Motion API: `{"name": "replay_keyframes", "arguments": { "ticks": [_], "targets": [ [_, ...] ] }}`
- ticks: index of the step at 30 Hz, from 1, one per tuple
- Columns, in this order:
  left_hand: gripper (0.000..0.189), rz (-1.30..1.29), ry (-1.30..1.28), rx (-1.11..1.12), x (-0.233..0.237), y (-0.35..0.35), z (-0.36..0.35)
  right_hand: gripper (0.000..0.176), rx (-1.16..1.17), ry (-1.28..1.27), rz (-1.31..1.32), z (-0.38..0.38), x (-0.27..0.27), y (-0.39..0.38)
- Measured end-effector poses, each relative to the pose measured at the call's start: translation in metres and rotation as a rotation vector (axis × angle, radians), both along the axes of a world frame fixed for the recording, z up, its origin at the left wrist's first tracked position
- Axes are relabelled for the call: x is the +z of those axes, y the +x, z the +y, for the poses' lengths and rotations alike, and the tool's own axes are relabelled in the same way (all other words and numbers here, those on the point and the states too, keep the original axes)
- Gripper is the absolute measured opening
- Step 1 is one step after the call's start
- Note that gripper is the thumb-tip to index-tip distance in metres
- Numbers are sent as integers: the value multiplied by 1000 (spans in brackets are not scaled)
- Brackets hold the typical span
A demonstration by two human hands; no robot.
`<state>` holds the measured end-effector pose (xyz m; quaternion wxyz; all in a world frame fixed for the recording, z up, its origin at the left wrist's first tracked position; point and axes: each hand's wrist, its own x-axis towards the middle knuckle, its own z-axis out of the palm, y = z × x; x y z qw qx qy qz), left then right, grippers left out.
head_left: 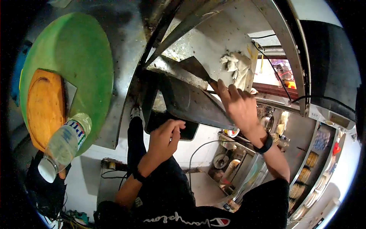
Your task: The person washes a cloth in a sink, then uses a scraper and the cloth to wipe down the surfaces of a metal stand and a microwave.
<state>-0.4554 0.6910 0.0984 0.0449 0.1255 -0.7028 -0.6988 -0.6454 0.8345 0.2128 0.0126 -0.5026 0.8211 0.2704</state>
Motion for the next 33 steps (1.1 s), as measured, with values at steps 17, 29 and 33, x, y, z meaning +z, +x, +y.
{"name": "replay_keyframes", "arguments": {
  "ticks": [17,29,33],
  "targets": [
    [50,186,-269,19,22,-83,5,46,-8,-166,34,-28,-25,-4],
    [38,74,-241,80,3,-50,11,17,-67,-351,74,-69,-56,-155],
    [35,18,-161,93,6,-42,16,28,101,-131,5,-68,-38,-64]
  ]
}}
